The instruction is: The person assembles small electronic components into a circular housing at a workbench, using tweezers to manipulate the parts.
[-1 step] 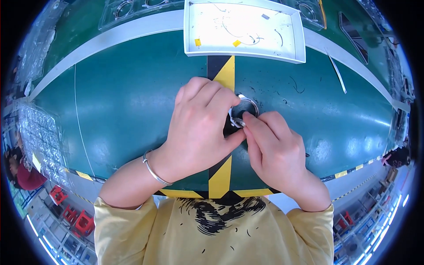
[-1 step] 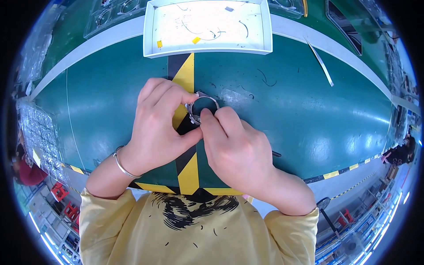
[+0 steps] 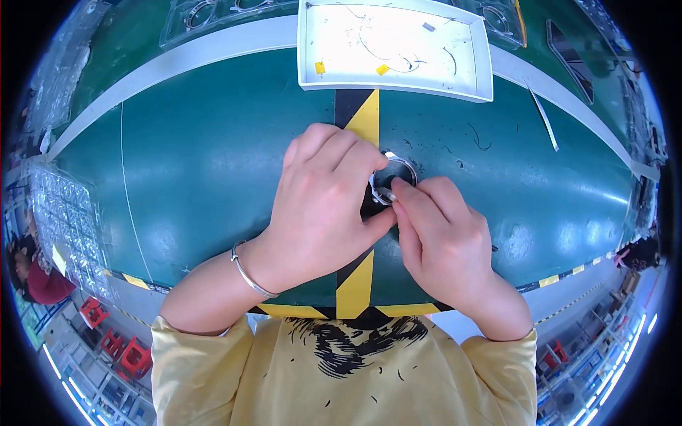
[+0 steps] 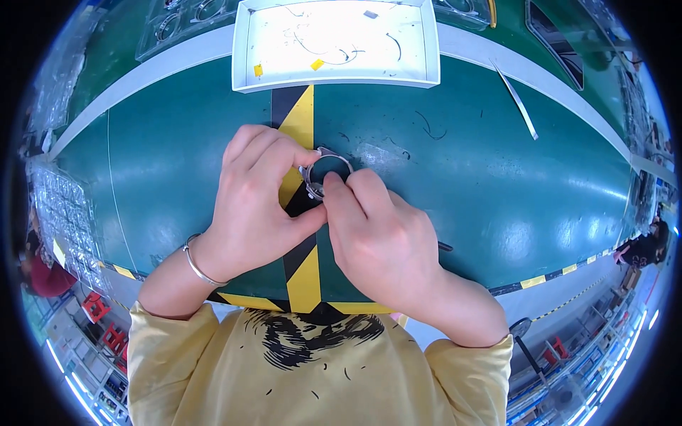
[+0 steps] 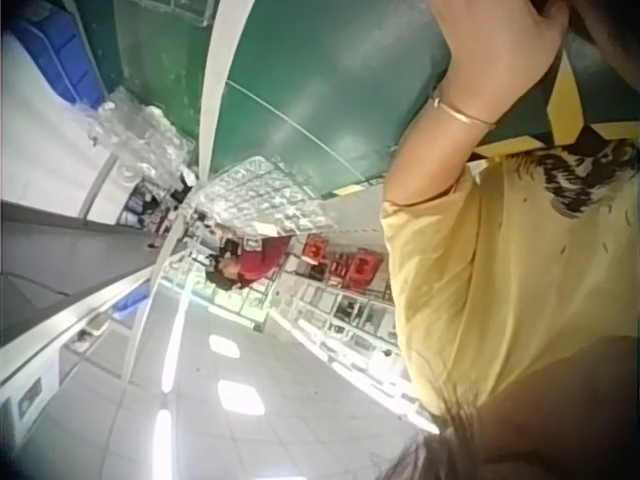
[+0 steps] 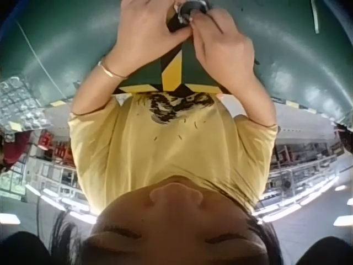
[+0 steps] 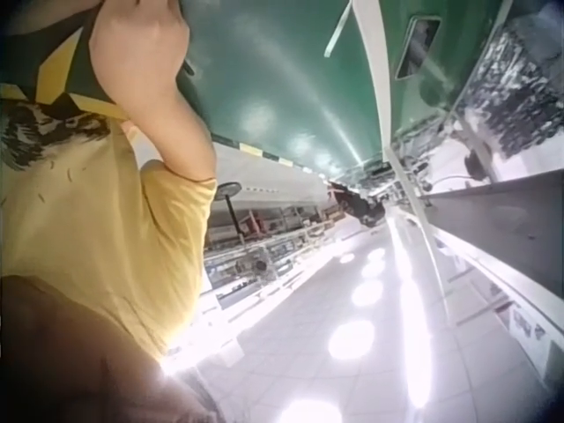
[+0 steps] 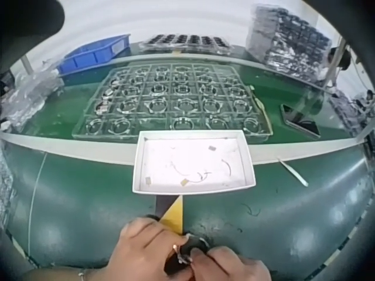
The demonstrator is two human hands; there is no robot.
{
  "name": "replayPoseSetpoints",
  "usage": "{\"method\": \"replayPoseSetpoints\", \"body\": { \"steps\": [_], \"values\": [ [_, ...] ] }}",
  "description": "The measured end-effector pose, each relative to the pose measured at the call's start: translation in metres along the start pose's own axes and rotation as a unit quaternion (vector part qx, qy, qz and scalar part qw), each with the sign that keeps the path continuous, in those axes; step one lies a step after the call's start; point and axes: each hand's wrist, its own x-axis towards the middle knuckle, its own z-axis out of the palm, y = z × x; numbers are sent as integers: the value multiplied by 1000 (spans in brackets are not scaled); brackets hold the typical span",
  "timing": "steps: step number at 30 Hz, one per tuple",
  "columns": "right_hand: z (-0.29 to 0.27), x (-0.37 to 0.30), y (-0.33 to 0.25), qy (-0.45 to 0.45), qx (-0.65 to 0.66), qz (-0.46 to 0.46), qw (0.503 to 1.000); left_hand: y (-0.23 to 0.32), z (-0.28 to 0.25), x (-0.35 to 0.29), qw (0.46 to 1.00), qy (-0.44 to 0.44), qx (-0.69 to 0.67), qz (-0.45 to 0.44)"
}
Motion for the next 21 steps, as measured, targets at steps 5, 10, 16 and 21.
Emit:
{"method": "replayPoseSetpoints", "body": {
  "steps": [5, 10, 16, 21],
  "values": [
    [-1, 1, 1, 6, 15, -6, 1000, -1, -3, -1, 1000, -5, -1, -3],
    [0, 1, 4, 7, 9, -4, 1000, 0, -3, 1, 1000, -13, -4, -5],
    [2, 8, 8, 22, 13, -25, 999, 0, -3, 1, 1000, 6, 4, -1],
    [0, 12, 13, 20, 18, -49, 998, -1, -4, 1, 1000, 2, 5, -2]
  ]
}}
